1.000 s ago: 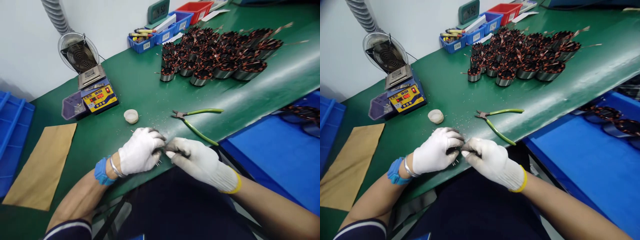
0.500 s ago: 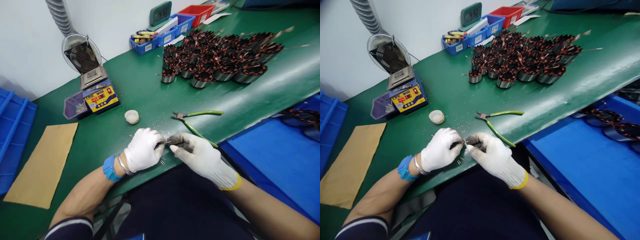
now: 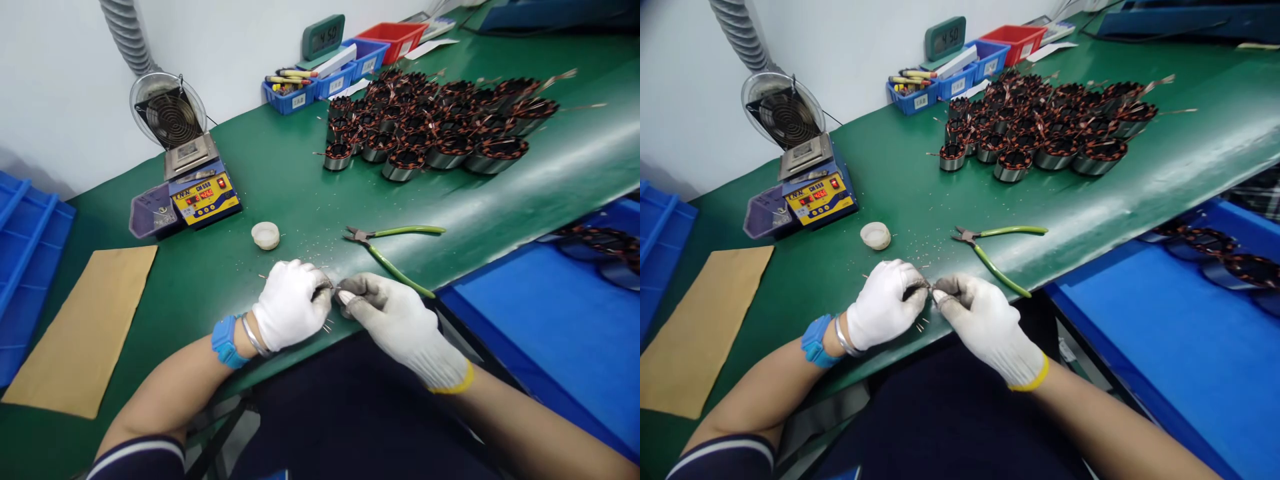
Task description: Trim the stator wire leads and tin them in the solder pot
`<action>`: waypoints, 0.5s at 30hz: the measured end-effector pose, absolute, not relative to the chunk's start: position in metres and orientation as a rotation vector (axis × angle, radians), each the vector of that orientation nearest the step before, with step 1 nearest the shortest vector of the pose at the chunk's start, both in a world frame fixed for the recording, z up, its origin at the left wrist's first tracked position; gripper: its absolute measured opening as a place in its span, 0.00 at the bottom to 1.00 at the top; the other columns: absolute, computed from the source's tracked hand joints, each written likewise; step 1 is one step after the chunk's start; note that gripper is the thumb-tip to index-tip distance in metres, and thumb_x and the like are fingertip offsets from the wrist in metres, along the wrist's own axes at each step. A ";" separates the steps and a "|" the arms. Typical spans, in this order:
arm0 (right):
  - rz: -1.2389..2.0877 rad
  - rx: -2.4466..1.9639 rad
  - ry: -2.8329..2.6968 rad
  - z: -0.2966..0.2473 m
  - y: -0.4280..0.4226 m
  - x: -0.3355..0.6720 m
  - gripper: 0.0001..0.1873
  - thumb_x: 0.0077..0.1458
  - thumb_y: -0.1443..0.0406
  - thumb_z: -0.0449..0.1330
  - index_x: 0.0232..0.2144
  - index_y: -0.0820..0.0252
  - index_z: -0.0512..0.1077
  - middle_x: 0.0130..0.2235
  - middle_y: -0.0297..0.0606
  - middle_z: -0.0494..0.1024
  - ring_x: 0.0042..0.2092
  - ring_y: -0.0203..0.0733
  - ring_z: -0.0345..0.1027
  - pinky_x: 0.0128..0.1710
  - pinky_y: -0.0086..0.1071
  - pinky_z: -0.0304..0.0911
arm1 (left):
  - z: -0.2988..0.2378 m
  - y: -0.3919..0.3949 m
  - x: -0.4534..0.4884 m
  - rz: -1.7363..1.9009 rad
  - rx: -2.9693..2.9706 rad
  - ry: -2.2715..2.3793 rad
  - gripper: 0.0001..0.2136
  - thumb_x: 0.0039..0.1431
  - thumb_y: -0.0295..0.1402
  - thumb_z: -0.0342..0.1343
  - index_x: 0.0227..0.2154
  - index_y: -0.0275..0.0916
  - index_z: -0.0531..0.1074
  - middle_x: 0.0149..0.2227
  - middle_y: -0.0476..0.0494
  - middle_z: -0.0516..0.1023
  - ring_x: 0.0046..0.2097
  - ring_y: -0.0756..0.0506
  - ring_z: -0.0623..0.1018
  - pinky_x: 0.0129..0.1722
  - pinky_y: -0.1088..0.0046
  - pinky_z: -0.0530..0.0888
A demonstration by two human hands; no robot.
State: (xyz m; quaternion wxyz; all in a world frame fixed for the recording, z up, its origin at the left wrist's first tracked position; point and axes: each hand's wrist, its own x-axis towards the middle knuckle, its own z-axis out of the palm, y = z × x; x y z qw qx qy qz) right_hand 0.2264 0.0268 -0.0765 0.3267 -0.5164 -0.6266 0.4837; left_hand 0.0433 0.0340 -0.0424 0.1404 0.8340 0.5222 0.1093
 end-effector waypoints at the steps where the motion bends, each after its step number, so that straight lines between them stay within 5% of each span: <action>1: 1.191 -1.345 -1.689 -0.079 0.025 0.229 0.08 0.57 0.59 0.57 0.30 0.55 0.71 0.27 0.37 0.79 0.29 0.43 0.74 0.29 0.35 0.72 | -0.043 0.034 0.043 0.321 2.410 1.506 0.07 0.62 0.30 0.52 0.32 0.39 0.76 0.34 0.45 0.80 0.39 0.43 0.75 0.40 0.63 0.68; 6: 0.631 -1.177 -2.023 -0.087 0.029 0.238 0.08 0.58 0.63 0.57 0.38 0.54 0.74 0.39 0.44 0.82 0.42 0.49 0.78 0.45 0.42 0.75 | -0.044 0.035 0.041 0.327 2.432 1.481 0.07 0.62 0.30 0.53 0.31 0.40 0.75 0.33 0.46 0.79 0.39 0.43 0.75 0.40 0.63 0.68; 15: 0.552 -1.228 -2.124 -0.090 0.044 0.234 0.13 0.58 0.64 0.56 0.43 0.57 0.77 0.43 0.44 0.82 0.43 0.49 0.78 0.45 0.41 0.75 | -0.042 0.035 0.040 0.335 2.474 1.421 0.08 0.63 0.30 0.52 0.32 0.39 0.75 0.32 0.45 0.78 0.37 0.43 0.74 0.40 0.63 0.67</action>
